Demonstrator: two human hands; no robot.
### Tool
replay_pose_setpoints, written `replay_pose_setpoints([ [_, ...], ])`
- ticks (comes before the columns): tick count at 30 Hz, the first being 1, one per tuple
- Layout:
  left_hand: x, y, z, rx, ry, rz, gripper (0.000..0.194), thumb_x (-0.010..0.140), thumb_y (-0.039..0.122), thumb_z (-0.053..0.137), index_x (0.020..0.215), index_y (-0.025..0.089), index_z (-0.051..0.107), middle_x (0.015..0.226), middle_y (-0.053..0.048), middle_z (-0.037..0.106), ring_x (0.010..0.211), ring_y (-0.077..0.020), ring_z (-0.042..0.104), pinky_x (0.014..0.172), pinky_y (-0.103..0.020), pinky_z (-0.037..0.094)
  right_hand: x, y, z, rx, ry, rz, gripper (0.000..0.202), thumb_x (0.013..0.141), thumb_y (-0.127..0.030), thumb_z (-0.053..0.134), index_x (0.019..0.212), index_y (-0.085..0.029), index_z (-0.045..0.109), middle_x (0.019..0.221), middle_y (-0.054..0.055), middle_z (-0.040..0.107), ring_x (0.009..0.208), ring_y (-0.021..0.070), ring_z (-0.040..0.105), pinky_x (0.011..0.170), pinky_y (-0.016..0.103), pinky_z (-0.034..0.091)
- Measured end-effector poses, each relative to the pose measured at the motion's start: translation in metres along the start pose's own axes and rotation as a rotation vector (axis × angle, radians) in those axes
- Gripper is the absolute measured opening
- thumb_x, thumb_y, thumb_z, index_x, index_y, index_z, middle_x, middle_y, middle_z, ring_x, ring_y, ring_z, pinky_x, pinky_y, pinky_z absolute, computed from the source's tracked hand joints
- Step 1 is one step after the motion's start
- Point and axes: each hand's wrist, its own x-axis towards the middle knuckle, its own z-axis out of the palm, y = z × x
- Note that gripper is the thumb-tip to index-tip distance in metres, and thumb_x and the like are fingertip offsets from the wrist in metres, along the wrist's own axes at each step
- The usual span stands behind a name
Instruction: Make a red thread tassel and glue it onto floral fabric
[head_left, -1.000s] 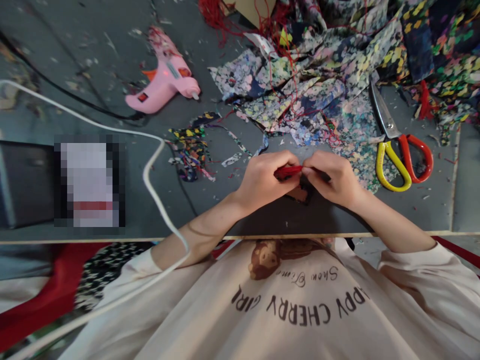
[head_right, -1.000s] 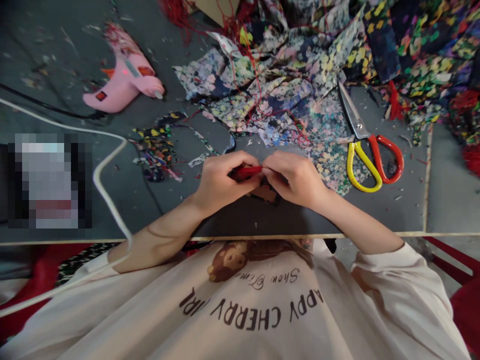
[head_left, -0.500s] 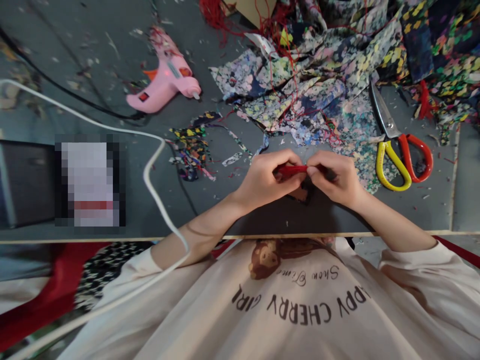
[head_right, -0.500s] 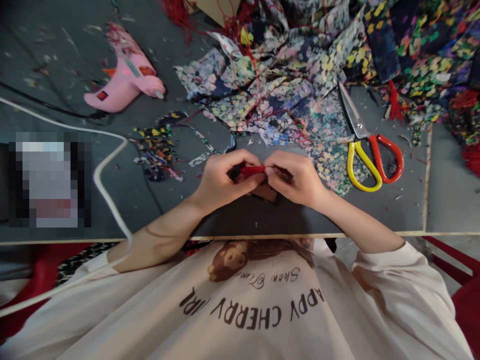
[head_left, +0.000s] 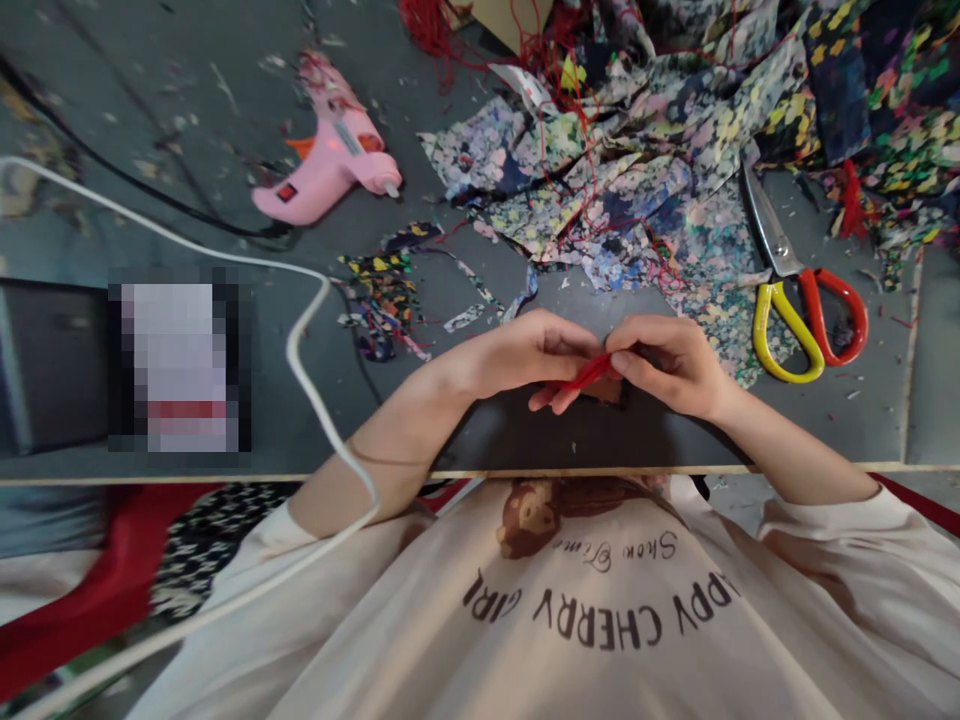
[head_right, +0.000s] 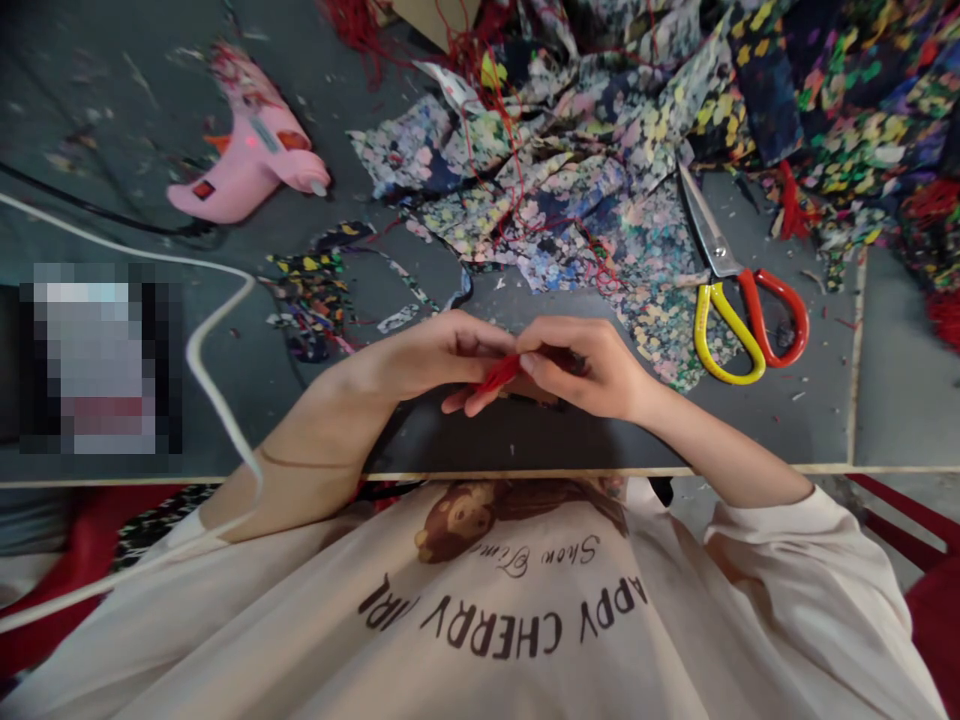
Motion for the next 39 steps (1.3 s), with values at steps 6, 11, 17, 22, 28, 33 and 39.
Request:
replay_pose_setpoints([
  [6, 0.001, 0.002, -0.001, 0.012, -0.104, -0.015, 0.02, 0.078, 0.034, 0.074, 0.075, 0.015, 0.067, 0.043, 0.004, 0.056, 0.033, -0.0051, 0.045, 0.031, -0.013, 0.034, 0.0, -0.001, 0.002, 0.06, -0.082, -0.014, 0.018, 0.094, -0.023, 0.049, 0.083, -0.015, 0.06, 0.073, 0.002, 0.063, 0.06, 0.0066, 0.054, 0.056, 0.018, 0.042],
  [11, 0.0, -0.001, -0.001, -0.016, -0.051, -0.015, 0.021, 0.077, 0.032, 0.075, 0.075, 0.016, 0.061, 0.048, 0.004, 0.061, 0.036, -0.0066, 0.052, 0.035, -0.013, 0.042, 0.0, 0.002, 0.001, 0.006, -0.049, -0.047, 0.018, 0.094, -0.021, 0.05, 0.081, -0.015, 0.06, 0.072, 0.001, 0.062, 0.061, 0.0069, 0.053, 0.058, 0.019, 0.043],
  [17, -0.004, 0.004, -0.002, -0.074, -0.2, -0.086, 0.022, 0.083, 0.039, 0.069, 0.081, 0.018, 0.064, 0.043, 0.003, 0.06, 0.029, -0.0086, 0.047, 0.029, -0.015, 0.037, -0.001, -0.001, 0.001, 0.039, -0.051, -0.041, 0.016, 0.093, -0.019, 0.051, 0.08, -0.014, 0.06, 0.069, 0.0, 0.061, 0.058, 0.0055, 0.05, 0.055, 0.017, 0.041],
  [22, -0.002, 0.002, -0.001, -0.097, -0.257, -0.083, 0.026, 0.083, 0.043, 0.069, 0.081, 0.017, 0.066, 0.043, 0.002, 0.06, 0.029, -0.0087, 0.047, 0.029, -0.016, 0.036, -0.001, -0.002, 0.001, 0.14, -0.103, -0.002, 0.016, 0.095, -0.018, 0.049, 0.083, -0.015, 0.059, 0.068, 0.0, 0.064, 0.057, 0.0057, 0.054, 0.056, 0.017, 0.042],
  [28, 0.001, 0.0, 0.0, -0.037, -0.005, 0.013, 0.032, 0.077, 0.044, 0.075, 0.074, 0.016, 0.059, 0.052, 0.003, 0.062, 0.038, -0.0074, 0.053, 0.036, -0.016, 0.042, -0.001, 0.002, 0.001, 0.004, -0.028, -0.066, 0.014, 0.093, -0.017, 0.051, 0.082, -0.014, 0.06, 0.071, 0.0, 0.059, 0.059, 0.0056, 0.05, 0.057, 0.017, 0.04],
  [33, 0.002, -0.005, -0.004, 0.27, 0.204, 0.256, 0.03, 0.081, 0.045, 0.069, 0.075, 0.016, 0.062, 0.066, 0.001, 0.063, 0.059, -0.0087, 0.06, 0.056, -0.019, 0.051, 0.001, 0.002, -0.001, -0.035, -0.06, -0.041, 0.013, 0.09, -0.014, 0.052, 0.078, -0.014, 0.058, 0.068, -0.002, 0.055, 0.058, 0.0052, 0.046, 0.056, 0.017, 0.037],
  [39, 0.003, -0.012, -0.009, 0.89, 0.482, 0.681, 0.018, 0.088, 0.033, 0.061, 0.08, 0.02, 0.07, 0.117, -0.007, 0.063, 0.108, -0.0181, 0.059, 0.098, -0.036, 0.046, 0.003, -0.001, -0.006, -0.06, -0.1, 0.088, 0.019, 0.091, -0.019, 0.052, 0.073, -0.014, 0.057, 0.059, -0.004, 0.047, 0.052, 0.0051, 0.039, 0.05, 0.017, 0.031],
])
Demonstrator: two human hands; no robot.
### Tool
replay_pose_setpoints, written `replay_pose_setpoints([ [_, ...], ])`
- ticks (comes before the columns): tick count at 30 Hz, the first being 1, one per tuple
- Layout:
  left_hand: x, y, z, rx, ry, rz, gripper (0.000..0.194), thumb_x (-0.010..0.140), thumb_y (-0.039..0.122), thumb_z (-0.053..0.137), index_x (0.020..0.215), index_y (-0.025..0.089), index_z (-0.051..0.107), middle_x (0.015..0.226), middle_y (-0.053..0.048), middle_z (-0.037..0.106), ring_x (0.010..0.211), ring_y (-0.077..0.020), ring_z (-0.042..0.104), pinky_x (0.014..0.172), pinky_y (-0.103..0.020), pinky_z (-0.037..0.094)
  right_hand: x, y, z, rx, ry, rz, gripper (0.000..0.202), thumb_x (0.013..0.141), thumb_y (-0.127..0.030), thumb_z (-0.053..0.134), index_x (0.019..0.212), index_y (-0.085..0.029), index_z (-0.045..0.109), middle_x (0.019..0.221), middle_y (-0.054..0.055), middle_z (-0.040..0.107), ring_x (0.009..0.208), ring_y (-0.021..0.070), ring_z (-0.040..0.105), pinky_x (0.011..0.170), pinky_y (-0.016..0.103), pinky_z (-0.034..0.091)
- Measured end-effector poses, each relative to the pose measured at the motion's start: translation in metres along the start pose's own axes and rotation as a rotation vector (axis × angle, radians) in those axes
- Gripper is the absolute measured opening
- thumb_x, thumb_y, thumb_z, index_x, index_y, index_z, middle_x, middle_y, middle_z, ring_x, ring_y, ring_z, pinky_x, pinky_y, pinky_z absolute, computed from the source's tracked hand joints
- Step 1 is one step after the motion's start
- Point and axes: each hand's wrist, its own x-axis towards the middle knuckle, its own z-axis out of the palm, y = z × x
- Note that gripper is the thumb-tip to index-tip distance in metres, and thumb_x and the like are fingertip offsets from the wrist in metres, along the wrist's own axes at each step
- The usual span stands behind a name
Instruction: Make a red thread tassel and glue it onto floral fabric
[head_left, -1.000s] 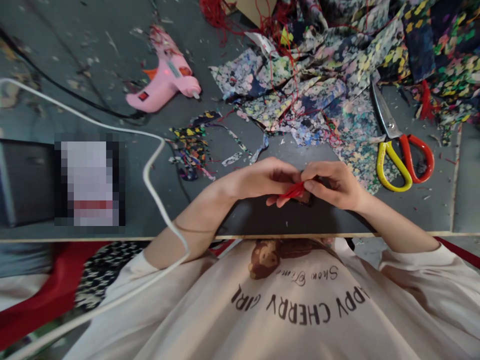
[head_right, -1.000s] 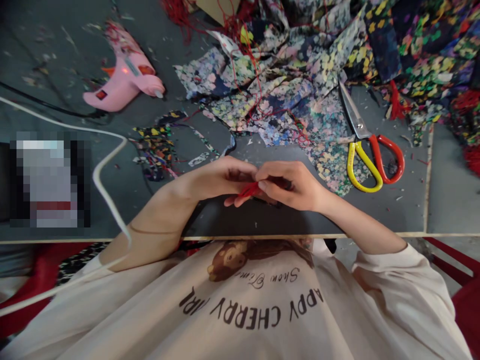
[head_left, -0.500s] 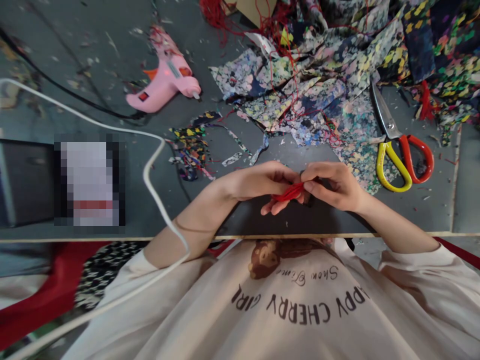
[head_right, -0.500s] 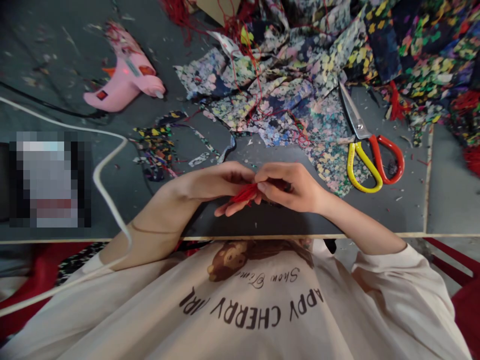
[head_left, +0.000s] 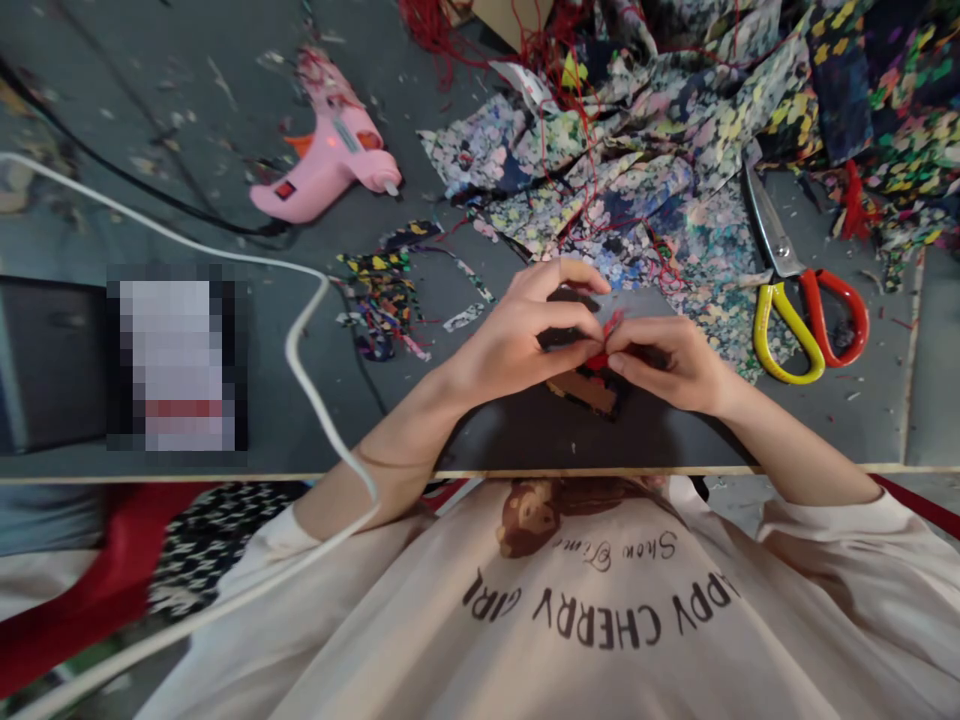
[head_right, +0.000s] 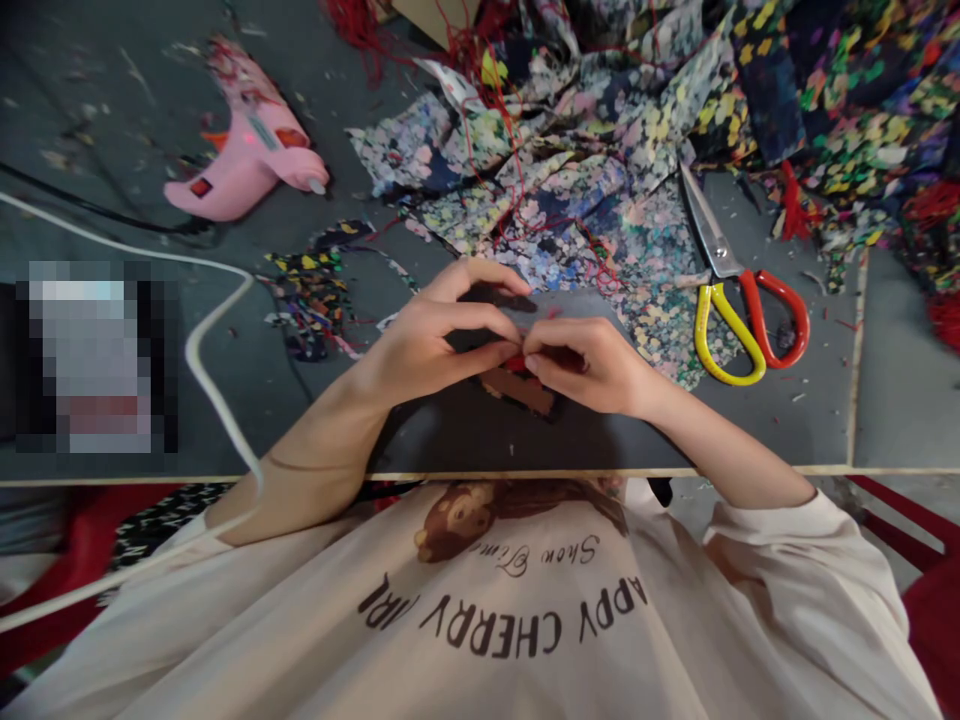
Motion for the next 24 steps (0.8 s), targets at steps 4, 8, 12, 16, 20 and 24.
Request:
replay_pose_setpoints([
  [4, 0.0, -0.001, 0.001, 0.117, 0.001, 0.108, 0.013, 0.09, 0.024, 0.057, 0.081, 0.02, 0.065, 0.101, -0.003, 0.069, 0.097, -0.016, 0.062, 0.093, -0.035, 0.044, 0.001, 0.001, 0.0, 0.02, -0.031, 0.047, 0.019, 0.089, -0.018, 0.052, 0.071, -0.015, 0.055, 0.059, -0.005, 0.045, 0.052, 0.0048, 0.037, 0.049, 0.017, 0.029],
  [8, 0.002, 0.004, 0.003, 0.086, -0.095, 0.051, 0.017, 0.092, 0.02, 0.049, 0.077, 0.017, 0.056, 0.081, -0.001, 0.066, 0.081, -0.0127, 0.06, 0.079, -0.027, 0.044, 0.002, 0.005, 0.004, -0.042, -0.047, 0.008, 0.015, 0.084, -0.01, 0.052, 0.069, -0.016, 0.053, 0.059, -0.006, 0.044, 0.052, 0.0046, 0.036, 0.052, 0.017, 0.03],
  [12, 0.001, 0.01, 0.006, 0.122, -0.071, -0.006, 0.017, 0.091, 0.019, 0.048, 0.076, 0.017, 0.054, 0.081, -0.002, 0.064, 0.081, -0.0131, 0.057, 0.078, -0.027, 0.045, 0.001, 0.009, 0.009, -0.168, 0.002, -0.049, 0.018, 0.081, -0.008, 0.049, 0.065, -0.017, 0.048, 0.059, -0.006, 0.041, 0.053, 0.0052, 0.036, 0.053, 0.017, 0.03],
  [16, -0.002, 0.012, 0.013, 0.209, 0.068, 0.018, 0.015, 0.093, 0.021, 0.052, 0.079, 0.017, 0.057, 0.085, -0.002, 0.068, 0.084, -0.0136, 0.059, 0.08, -0.027, 0.045, 0.0, 0.01, 0.01, -0.22, 0.085, -0.035, 0.02, 0.081, -0.007, 0.05, 0.064, -0.017, 0.047, 0.06, -0.006, 0.04, 0.054, 0.005, 0.036, 0.053, 0.017, 0.03],
  [20, -0.007, 0.013, 0.022, 0.371, 0.237, 0.07, 0.017, 0.093, 0.026, 0.055, 0.079, 0.018, 0.062, 0.08, -0.001, 0.069, 0.079, -0.014, 0.06, 0.074, -0.028, 0.044, 0.001, 0.01, 0.011, -0.204, 0.146, 0.003, 0.016, 0.08, -0.007, 0.051, 0.067, -0.016, 0.05, 0.059, -0.006, 0.04, 0.052, 0.0048, 0.034, 0.051, 0.018, 0.028],
  [24, -0.01, 0.012, 0.027, 0.43, 0.324, 0.107, 0.017, 0.093, 0.028, 0.057, 0.079, 0.021, 0.064, 0.075, 0.001, 0.069, 0.075, -0.0133, 0.06, 0.071, -0.028, 0.045, 0.002, 0.01, 0.011, -0.182, 0.171, 0.016, 0.015, 0.081, -0.009, 0.05, 0.068, -0.017, 0.051, 0.058, -0.006, 0.04, 0.052, 0.005, 0.034, 0.051, 0.018, 0.029],
])
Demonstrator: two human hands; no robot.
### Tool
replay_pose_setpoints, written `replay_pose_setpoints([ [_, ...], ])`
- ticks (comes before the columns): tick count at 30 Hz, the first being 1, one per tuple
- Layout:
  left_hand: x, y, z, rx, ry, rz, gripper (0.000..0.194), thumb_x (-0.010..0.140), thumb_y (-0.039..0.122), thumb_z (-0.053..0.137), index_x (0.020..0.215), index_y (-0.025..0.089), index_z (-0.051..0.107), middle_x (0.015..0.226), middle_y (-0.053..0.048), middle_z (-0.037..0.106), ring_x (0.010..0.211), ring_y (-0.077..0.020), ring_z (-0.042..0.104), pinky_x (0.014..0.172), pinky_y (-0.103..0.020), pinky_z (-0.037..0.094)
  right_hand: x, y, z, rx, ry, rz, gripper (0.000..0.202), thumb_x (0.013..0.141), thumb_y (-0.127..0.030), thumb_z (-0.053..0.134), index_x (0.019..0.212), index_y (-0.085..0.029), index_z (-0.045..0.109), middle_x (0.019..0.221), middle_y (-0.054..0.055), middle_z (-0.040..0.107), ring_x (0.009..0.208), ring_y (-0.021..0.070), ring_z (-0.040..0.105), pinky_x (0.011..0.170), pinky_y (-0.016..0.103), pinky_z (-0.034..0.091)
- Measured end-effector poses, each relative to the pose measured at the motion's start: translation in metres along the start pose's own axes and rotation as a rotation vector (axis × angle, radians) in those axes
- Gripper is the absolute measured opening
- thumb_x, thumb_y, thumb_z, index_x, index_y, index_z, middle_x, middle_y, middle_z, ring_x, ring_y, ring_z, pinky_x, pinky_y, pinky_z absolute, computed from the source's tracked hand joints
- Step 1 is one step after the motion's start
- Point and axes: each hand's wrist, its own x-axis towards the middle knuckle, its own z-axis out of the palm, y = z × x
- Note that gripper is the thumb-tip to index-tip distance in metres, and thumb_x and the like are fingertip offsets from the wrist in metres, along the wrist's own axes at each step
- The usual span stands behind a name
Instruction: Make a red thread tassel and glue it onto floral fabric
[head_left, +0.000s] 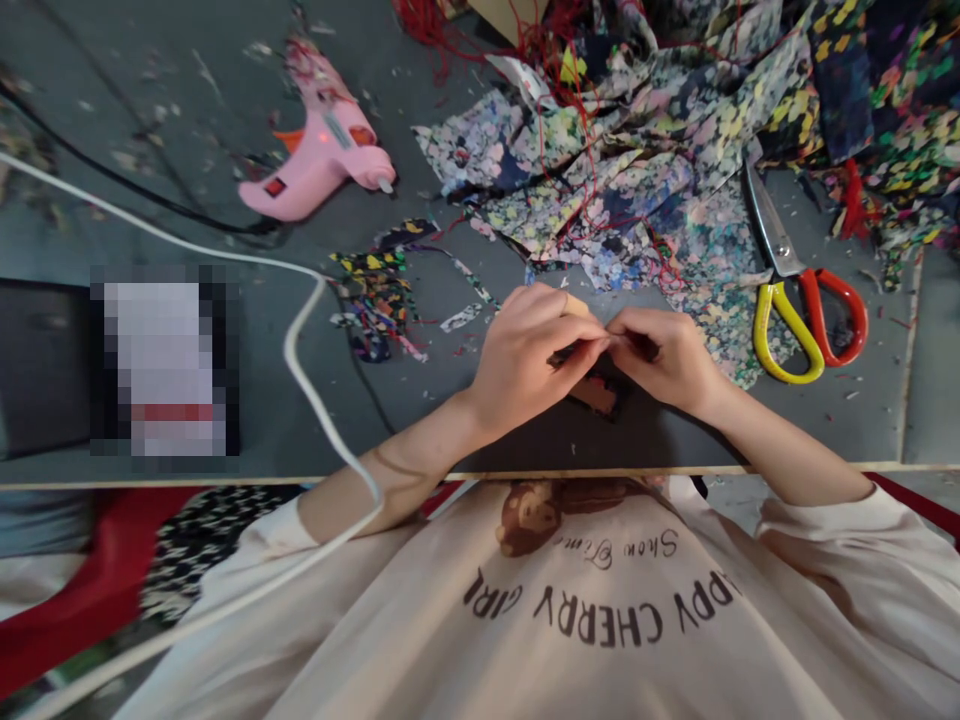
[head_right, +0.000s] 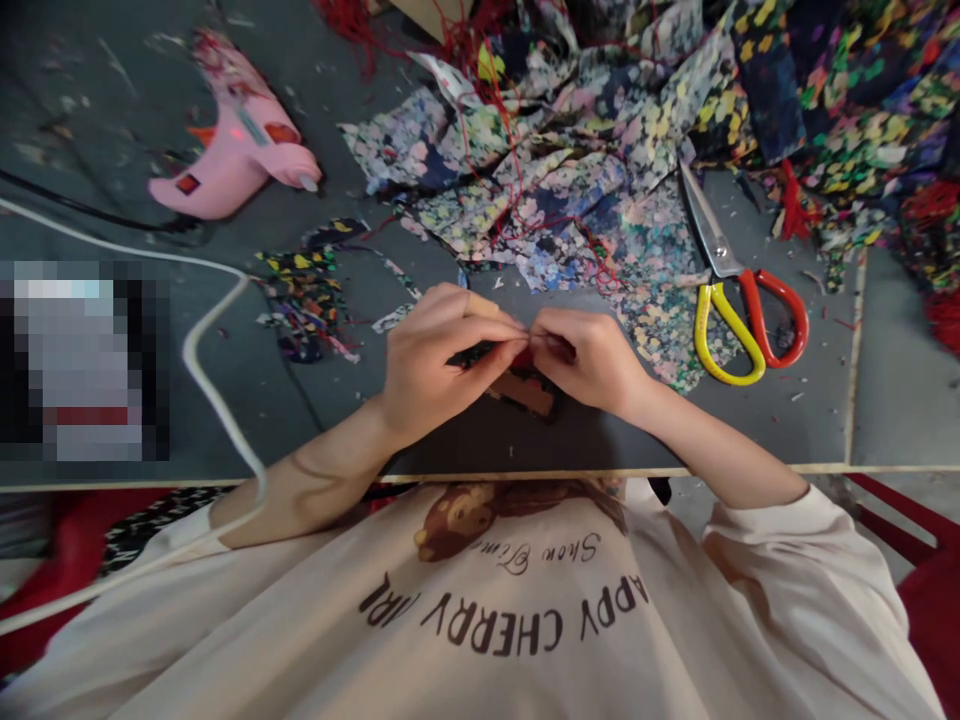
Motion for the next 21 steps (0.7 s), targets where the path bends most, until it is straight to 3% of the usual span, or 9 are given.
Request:
replay_pose_setpoints([
  [6, -0.0024, 0.0018, 0.0023, -0.019, 0.055, 0.027, 0.008, 0.09, 0.024, 0.062, 0.084, 0.022, 0.066, 0.074, 0.002, 0.069, 0.073, -0.0124, 0.062, 0.069, -0.027, 0.047, -0.0006, -0.0001, 0.0012, 0.076, 0.022, 0.092, 0.017, 0.085, -0.014, 0.049, 0.067, -0.017, 0.051, 0.057, -0.007, 0.037, 0.051, 0.005, 0.031, 0.051, 0.019, 0.028],
  [11, -0.0045, 0.0027, 0.0043, 0.029, 0.121, 0.105, 0.005, 0.089, 0.021, 0.064, 0.092, 0.024, 0.066, 0.079, 0.003, 0.071, 0.076, -0.0116, 0.063, 0.075, -0.028, 0.046, -0.0022, 0.0038, 0.0044, 0.256, 0.083, 0.231, 0.02, 0.087, -0.025, 0.052, 0.069, -0.016, 0.054, 0.057, -0.006, 0.042, 0.052, 0.006, 0.037, 0.051, 0.021, 0.029],
  [18, -0.0053, 0.0031, 0.0023, 0.083, 0.11, 0.141, 0.014, 0.086, 0.017, 0.066, 0.096, 0.027, 0.067, 0.087, 0.003, 0.073, 0.085, -0.0134, 0.064, 0.079, -0.032, 0.045, 0.004, -0.0024, 0.0041, 0.676, 0.112, 0.466, 0.034, 0.076, -0.046, 0.071, 0.068, -0.016, 0.057, 0.051, -0.006, 0.052, 0.043, 0.0046, 0.043, 0.042, 0.019, 0.032],
  [21, -0.0063, 0.0008, 0.0044, 0.124, 0.138, 0.141, 0.012, 0.087, 0.02, 0.066, 0.094, 0.03, 0.068, 0.085, 0.003, 0.072, 0.084, -0.0139, 0.064, 0.078, -0.033, 0.045, 0.0036, -0.0014, 0.005, 0.774, 0.138, 0.508, 0.034, 0.073, -0.045, 0.074, 0.067, -0.016, 0.059, 0.05, -0.006, 0.054, 0.041, 0.0034, 0.043, 0.04, 0.017, 0.032],
])
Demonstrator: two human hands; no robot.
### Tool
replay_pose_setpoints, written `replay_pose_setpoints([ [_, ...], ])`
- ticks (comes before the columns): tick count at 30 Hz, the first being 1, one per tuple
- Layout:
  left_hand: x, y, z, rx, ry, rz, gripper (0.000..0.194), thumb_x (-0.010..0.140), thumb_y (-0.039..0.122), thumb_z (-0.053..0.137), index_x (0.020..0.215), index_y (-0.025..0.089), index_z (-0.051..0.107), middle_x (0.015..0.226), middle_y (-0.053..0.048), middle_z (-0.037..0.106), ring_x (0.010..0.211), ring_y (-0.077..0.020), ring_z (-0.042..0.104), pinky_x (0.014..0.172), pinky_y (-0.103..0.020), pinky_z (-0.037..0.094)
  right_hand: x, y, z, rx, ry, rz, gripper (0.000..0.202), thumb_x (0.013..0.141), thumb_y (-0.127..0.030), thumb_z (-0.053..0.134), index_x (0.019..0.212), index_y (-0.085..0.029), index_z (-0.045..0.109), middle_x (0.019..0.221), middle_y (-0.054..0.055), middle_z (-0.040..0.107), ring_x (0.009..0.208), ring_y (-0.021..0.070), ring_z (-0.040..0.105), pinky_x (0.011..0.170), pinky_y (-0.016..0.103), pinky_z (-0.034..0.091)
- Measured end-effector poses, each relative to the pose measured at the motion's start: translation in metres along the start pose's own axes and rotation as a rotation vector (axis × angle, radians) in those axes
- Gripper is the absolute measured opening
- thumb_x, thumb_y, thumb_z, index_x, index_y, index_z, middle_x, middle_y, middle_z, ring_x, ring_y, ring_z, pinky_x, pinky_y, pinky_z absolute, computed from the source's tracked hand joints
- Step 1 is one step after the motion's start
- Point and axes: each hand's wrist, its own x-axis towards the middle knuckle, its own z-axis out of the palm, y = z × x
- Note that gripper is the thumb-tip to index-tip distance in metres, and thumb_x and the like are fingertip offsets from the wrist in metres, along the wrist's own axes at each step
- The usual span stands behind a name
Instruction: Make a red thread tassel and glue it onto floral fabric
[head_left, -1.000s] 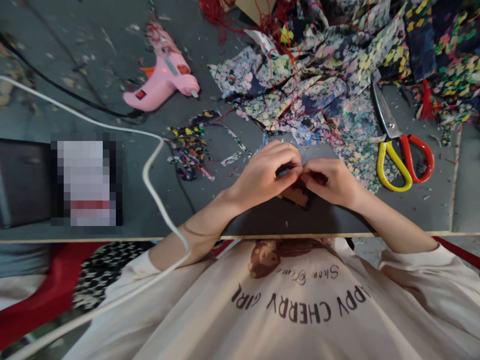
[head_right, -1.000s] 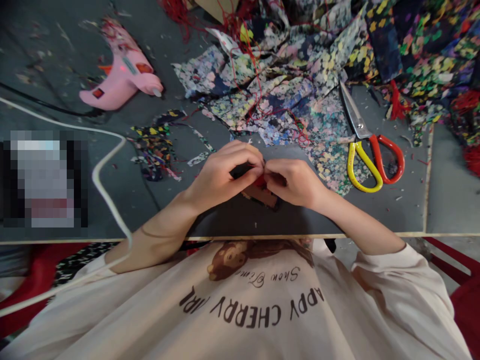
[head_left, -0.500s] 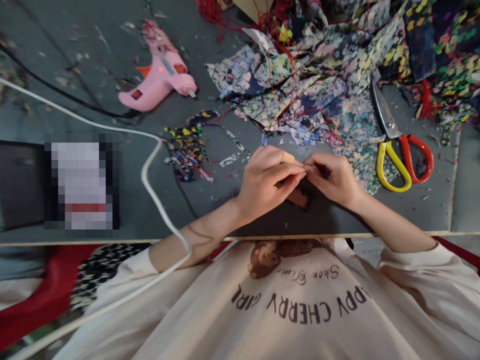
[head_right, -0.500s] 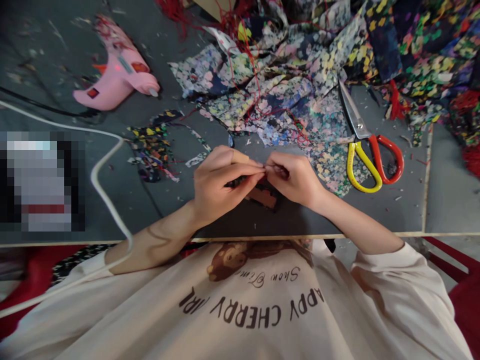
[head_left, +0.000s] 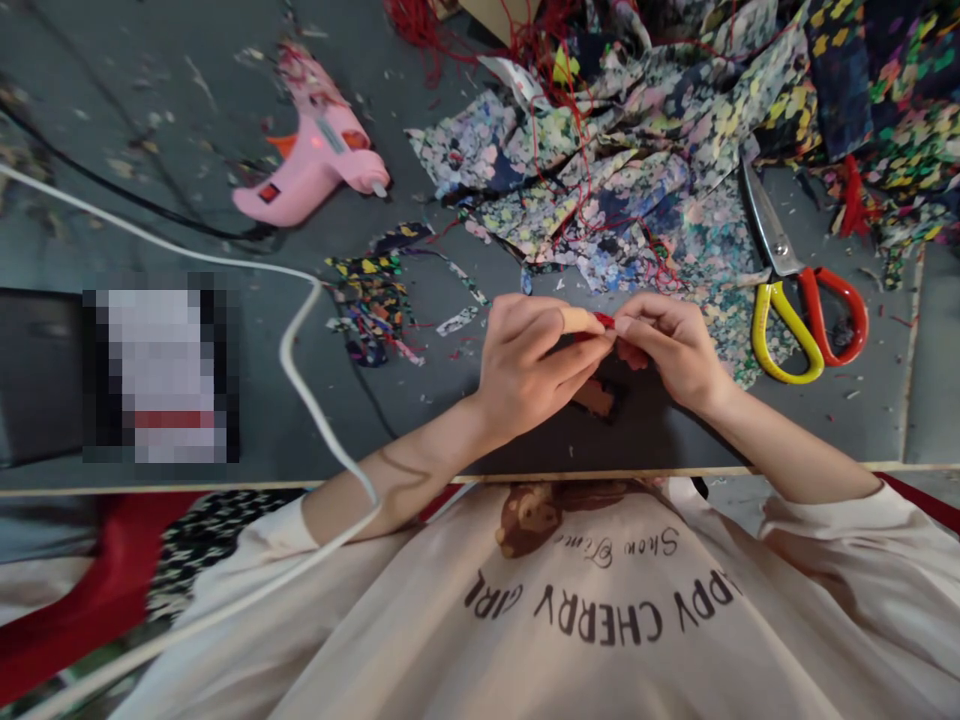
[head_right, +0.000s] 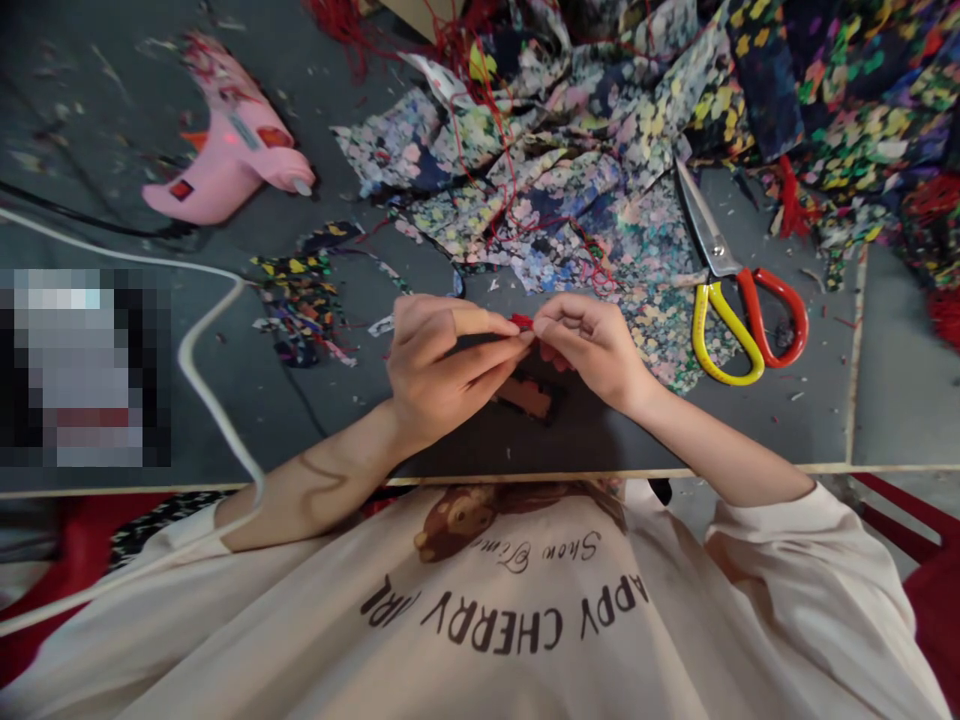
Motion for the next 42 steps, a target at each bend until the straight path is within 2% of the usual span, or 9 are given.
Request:
replay_pose_setpoints([
  [5, -0.0015, -0.0021, 0.0021, 0.023, -0.003, -0.004, 0.012, 0.088, 0.021, 0.065, 0.093, 0.031, 0.069, 0.084, 0.002, 0.07, 0.085, -0.0139, 0.063, 0.079, -0.034, 0.044, -0.0008, 0.0031, -0.0009, 0.099, 0.004, 0.052, 0.028, 0.074, -0.039, 0.074, 0.067, -0.015, 0.06, 0.05, -0.005, 0.056, 0.041, 0.0036, 0.047, 0.039, 0.016, 0.032],
  [10, 0.0024, -0.0031, -0.0002, 0.099, 0.003, 0.057, 0.011, 0.088, 0.02, 0.065, 0.093, 0.03, 0.068, 0.084, 0.003, 0.07, 0.082, -0.0129, 0.064, 0.075, -0.032, 0.046, -0.0018, 0.0003, 0.0008, 0.116, 0.012, 0.073, 0.031, 0.072, -0.04, 0.077, 0.067, -0.015, 0.058, 0.05, -0.006, 0.057, 0.041, 0.0036, 0.046, 0.039, 0.016, 0.033],
  [15, 0.0029, -0.0057, -0.0023, 0.052, 0.038, 0.076, 0.018, 0.083, 0.016, 0.069, 0.098, 0.026, 0.068, 0.089, 0.0, 0.072, 0.084, -0.0159, 0.064, 0.075, -0.034, 0.046, -0.0019, 0.0003, 0.0006, 0.121, 0.01, 0.069, 0.033, 0.072, -0.042, 0.077, 0.066, -0.016, 0.056, 0.051, -0.006, 0.056, 0.041, 0.0035, 0.046, 0.039, 0.016, 0.033],
  [18, 0.0017, -0.0071, -0.004, 0.061, 0.005, 0.054, 0.021, 0.085, 0.018, 0.066, 0.101, 0.031, 0.067, 0.092, 0.001, 0.072, 0.088, -0.0162, 0.065, 0.078, -0.036, 0.046, -0.0017, 0.0022, -0.0003, 0.116, 0.007, 0.05, 0.032, 0.073, -0.042, 0.076, 0.067, -0.016, 0.057, 0.051, -0.006, 0.055, 0.042, 0.0035, 0.046, 0.039, 0.016, 0.033],
  [22, 0.0045, -0.0072, -0.0069, 0.099, -0.029, 0.098, 0.016, 0.085, 0.018, 0.065, 0.097, 0.028, 0.065, 0.096, 0.001, 0.074, 0.09, -0.0157, 0.067, 0.078, -0.035, 0.047, -0.0011, 0.0043, -0.0009, 0.089, -0.005, 0.013, 0.034, 0.075, -0.045, 0.075, 0.068, -0.016, 0.058, 0.051, -0.007, 0.053, 0.043, 0.0031, 0.045, 0.04, 0.016, 0.033],
  [27, 0.0083, -0.0075, -0.0074, 0.112, -0.009, 0.128, 0.014, 0.084, 0.018, 0.067, 0.095, 0.026, 0.065, 0.098, 0.0, 0.074, 0.091, -0.0158, 0.067, 0.077, -0.035, 0.048, -0.0008, 0.003, 0.0, 0.072, -0.022, -0.009, 0.04, 0.073, -0.051, 0.075, 0.068, -0.016, 0.057, 0.051, -0.007, 0.051, 0.043, 0.0028, 0.043, 0.04, 0.016, 0.032],
  [33, 0.0038, -0.008, -0.0039, 0.09, -0.004, 0.096, 0.013, 0.085, 0.018, 0.066, 0.095, 0.027, 0.065, 0.098, 0.0, 0.073, 0.092, -0.0161, 0.065, 0.08, -0.035, 0.047, -0.0009, 0.0033, 0.0012, 0.074, -0.029, -0.029, 0.036, 0.075, -0.047, 0.074, 0.068, -0.016, 0.056, 0.05, -0.008, 0.05, 0.042, 0.0027, 0.04, 0.042, 0.017, 0.031],
  [39, -0.0005, -0.0066, -0.0037, 0.061, -0.179, -0.049, 0.01, 0.09, 0.023, 0.059, 0.091, 0.029, 0.067, 0.097, 0.0, 0.071, 0.092, -0.016, 0.065, 0.084, -0.039, 0.048, 0.0003, 0.005, 0.0017, 0.074, -0.021, -0.02, 0.026, 0.076, -0.038, 0.068, 0.068, -0.017, 0.054, 0.049, -0.008, 0.048, 0.042, 0.0027, 0.039, 0.042, 0.017, 0.03],
  [42, -0.0014, -0.0066, -0.0031, 0.076, -0.169, -0.021, 0.01, 0.089, 0.023, 0.06, 0.092, 0.029, 0.068, 0.099, 0.0, 0.07, 0.092, -0.0163, 0.065, 0.085, -0.04, 0.049, 0.0005, 0.0033, 0.0024, 0.085, -0.009, 0.002, 0.023, 0.074, -0.034, 0.067, 0.067, -0.018, 0.054, 0.048, -0.008, 0.048, 0.042, 0.0028, 0.039, 0.041, 0.017, 0.028],
])
